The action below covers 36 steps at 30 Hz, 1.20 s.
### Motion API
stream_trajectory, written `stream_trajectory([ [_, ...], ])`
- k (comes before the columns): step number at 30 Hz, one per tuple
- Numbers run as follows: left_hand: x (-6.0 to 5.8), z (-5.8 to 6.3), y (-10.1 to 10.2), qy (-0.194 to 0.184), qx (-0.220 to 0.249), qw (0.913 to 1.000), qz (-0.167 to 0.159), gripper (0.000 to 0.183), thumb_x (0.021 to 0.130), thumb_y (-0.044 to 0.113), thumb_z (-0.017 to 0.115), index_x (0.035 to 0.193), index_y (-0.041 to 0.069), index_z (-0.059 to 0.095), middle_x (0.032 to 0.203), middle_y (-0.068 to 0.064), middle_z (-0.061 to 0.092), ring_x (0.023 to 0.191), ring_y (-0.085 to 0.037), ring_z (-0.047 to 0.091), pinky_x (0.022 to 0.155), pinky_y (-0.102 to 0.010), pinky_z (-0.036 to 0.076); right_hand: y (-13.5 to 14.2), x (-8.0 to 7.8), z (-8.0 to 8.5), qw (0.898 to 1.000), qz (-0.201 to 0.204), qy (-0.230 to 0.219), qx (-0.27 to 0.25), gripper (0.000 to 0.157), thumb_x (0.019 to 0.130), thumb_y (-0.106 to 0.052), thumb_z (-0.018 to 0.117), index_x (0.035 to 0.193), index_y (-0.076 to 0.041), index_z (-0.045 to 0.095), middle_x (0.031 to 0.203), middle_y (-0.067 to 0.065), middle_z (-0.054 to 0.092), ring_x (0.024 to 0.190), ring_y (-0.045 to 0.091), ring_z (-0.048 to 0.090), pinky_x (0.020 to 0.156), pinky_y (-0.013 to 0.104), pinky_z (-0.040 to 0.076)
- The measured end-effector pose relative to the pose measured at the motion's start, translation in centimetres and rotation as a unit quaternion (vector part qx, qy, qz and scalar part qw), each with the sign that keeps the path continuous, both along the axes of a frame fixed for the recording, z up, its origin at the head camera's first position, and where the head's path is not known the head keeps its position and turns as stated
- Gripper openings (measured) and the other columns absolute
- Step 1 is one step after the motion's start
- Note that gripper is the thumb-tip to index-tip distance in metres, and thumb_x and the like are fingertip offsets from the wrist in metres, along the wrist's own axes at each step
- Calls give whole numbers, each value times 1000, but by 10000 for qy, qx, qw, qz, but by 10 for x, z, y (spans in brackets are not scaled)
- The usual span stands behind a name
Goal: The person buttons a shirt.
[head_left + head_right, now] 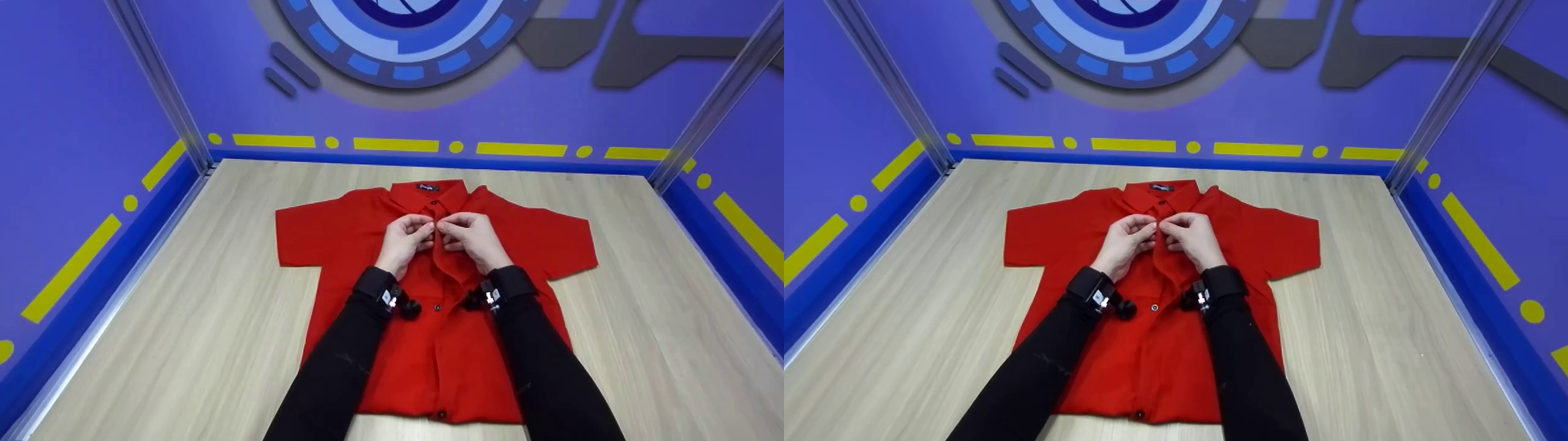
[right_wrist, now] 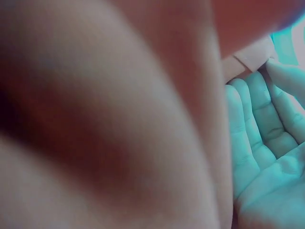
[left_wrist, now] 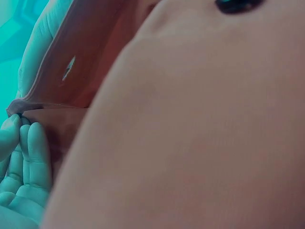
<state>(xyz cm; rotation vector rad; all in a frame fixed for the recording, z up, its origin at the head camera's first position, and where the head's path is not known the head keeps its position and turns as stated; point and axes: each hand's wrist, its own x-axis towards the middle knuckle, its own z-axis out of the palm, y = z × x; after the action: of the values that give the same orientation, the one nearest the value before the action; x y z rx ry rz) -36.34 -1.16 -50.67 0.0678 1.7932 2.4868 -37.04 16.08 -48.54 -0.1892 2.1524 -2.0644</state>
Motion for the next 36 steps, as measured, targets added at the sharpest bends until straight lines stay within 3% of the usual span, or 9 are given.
stream_trajectory([
  [5,2,2,0,-115,70,9998,139,18,86,10,73,101,4,67,85,-7,69,72,-16,66,72,-33,60,-1,0,-1,9999,-61,-34,72,30,88,-27,72,105,-2,69,91,10,65,78,25,65,76,39,60],
  [17,8,7,2,-172,-591,9979,225,16,86,17,74,96,4,76,89,-14,74,75,-19,71,76,-38,59,1,0,-3,9991,-248,-62,343,23,90,-23,69,102,-3,70,97,14,65,84,27,67,80,39,59],
  [26,22,27,-3,-213,-655,9976,21,27,85,19,75,101,-3,74,100,-24,71,91,-35,71,83,-44,57,-1,0,-5,9988,-304,58,372,21,90,-22,70,98,-3,69,95,13,66,81,24,67,79,37,59],
  [30,19,24,-2,-250,-678,9974,35,25,84,19,76,100,-1,75,99,-24,71,90,-35,71,82,-43,57,-2,0,-3,9987,-261,20,440,22,90,-23,70,98,-3,69,96,14,66,81,25,66,80,38,59],
  [36,10,9,0,-269,-884,9956,143,19,84,22,76,95,5,77,93,-14,74,81,-22,72,75,-34,59,-1,1,3,9988,-121,-221,424,22,91,-19,69,102,0,69,106,20,65,93,36,65,87,44,56],
])
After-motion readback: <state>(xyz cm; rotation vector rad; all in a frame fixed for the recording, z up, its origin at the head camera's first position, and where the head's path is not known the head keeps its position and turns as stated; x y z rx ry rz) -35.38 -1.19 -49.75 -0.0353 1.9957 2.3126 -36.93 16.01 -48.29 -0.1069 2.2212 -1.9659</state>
